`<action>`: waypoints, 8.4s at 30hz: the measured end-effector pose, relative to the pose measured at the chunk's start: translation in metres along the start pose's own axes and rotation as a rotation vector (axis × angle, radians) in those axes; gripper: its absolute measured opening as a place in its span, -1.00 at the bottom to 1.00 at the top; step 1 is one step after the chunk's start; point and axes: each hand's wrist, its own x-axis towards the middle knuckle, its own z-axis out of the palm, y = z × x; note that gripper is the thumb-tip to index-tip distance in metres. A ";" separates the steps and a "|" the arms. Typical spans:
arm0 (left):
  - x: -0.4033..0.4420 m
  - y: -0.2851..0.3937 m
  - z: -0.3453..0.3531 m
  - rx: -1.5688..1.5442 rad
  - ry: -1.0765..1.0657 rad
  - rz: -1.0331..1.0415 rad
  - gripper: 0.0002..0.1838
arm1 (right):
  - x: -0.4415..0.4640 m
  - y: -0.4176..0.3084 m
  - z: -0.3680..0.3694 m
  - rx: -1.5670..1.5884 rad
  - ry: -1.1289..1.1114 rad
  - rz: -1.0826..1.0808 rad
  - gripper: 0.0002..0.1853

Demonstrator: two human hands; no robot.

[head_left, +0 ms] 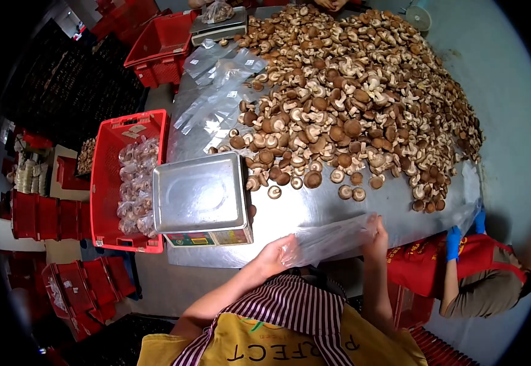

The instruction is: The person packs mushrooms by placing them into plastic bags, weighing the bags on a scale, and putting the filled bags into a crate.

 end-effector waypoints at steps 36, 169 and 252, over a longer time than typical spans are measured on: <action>0.160 0.211 -0.041 0.351 0.627 0.559 -0.45 | 0.198 0.031 0.104 -0.306 0.077 0.156 -0.64; -0.196 0.207 0.066 1.083 0.878 1.144 -0.91 | 0.129 0.136 0.191 -1.620 0.012 -0.896 -0.82; -0.260 0.217 0.059 1.201 0.881 1.343 -0.74 | 0.056 0.107 0.254 -1.068 -0.428 -0.315 -0.74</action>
